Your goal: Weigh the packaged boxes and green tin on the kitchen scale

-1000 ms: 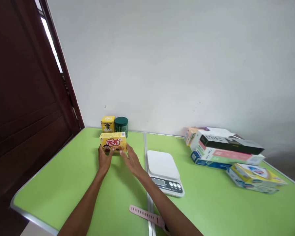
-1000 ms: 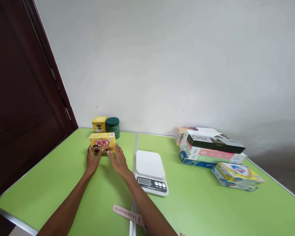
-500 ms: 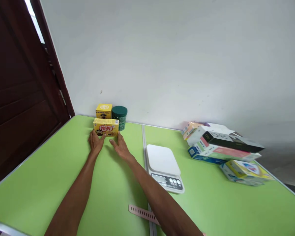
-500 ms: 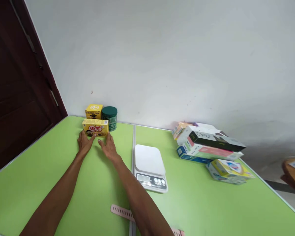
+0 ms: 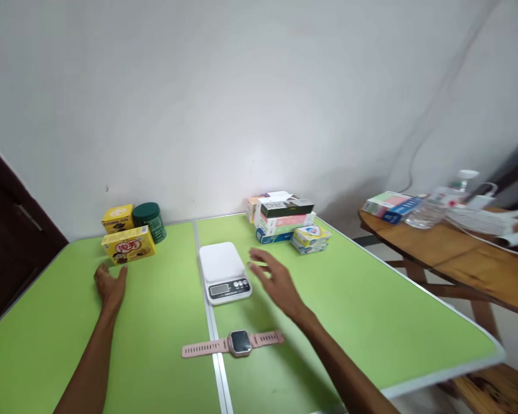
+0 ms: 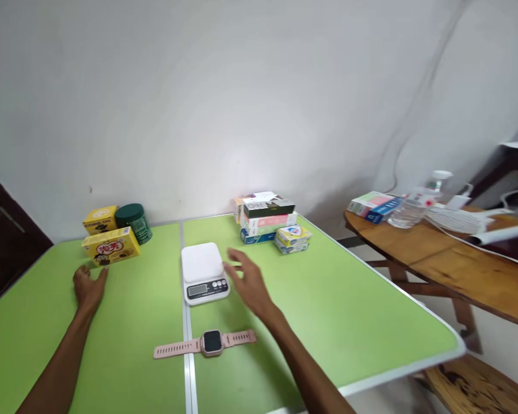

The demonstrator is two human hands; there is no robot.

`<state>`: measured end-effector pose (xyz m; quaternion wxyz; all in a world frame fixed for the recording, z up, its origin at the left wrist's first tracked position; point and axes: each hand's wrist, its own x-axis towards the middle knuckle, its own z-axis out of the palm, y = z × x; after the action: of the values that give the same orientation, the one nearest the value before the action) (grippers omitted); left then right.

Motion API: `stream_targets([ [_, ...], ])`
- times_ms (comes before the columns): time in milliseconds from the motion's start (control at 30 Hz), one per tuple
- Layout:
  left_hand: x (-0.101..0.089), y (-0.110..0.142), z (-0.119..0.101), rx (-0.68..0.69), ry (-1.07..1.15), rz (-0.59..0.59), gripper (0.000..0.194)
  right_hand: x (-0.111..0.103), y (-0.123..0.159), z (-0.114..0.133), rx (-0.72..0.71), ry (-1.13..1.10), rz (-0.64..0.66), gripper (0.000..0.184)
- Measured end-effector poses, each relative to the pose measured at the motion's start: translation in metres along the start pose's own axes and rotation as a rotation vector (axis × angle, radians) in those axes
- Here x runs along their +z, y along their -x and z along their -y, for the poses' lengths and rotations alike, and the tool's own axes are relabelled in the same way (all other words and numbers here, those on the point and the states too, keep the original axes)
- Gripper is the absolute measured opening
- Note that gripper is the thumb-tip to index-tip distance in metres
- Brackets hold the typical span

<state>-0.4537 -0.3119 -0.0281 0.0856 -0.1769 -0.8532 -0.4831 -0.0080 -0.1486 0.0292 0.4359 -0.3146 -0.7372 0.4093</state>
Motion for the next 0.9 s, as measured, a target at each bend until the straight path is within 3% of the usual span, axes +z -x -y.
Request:
stream_targets([
  [133,-0.015,0.015,-0.003,-0.06,0.074,0.03,0.071,-0.1,-0.001,-0.062,0.081,0.169,-0.573,0.06],
  [200,-0.02,0.026,-0.012,-0.059,0.126,0.028,0.072,-0.13,-0.005,-0.091,0.128,0.224,-0.7,0.075],
  [267,-0.023,0.042,-0.034,0.005,0.172,-0.02,0.075,-0.147,-0.015,-0.114,0.191,0.229,-0.747,0.086],
  [367,-0.017,0.085,-0.091,0.238,0.257,-0.079,0.077,-0.159,-0.039,-0.134,0.269,0.17,-0.811,0.09],
  [433,-0.004,0.128,-0.138,0.429,0.309,0.01,0.072,-0.161,-0.058,-0.142,0.285,0.143,-0.833,0.089],
  [500,0.017,0.177,-0.183,0.538,0.341,0.178,0.064,-0.162,-0.074,-0.148,0.288,0.129,-0.826,0.088],
  [567,0.046,0.225,-0.219,0.552,0.369,0.436,0.056,-0.162,-0.083,-0.151,0.294,0.119,-0.809,0.087],
  [667,0.102,0.279,-0.253,0.519,0.428,0.783,0.054,-0.163,-0.087,-0.152,0.28,0.109,-0.767,0.087],
  [767,0.164,0.308,-0.276,0.509,0.485,0.926,0.054,-0.165,-0.087,-0.149,0.255,0.102,-0.714,0.088],
  [900,0.238,0.324,-0.298,0.459,0.456,1.019,0.066,-0.167,-0.088,-0.147,0.241,0.107,-0.646,0.084],
])
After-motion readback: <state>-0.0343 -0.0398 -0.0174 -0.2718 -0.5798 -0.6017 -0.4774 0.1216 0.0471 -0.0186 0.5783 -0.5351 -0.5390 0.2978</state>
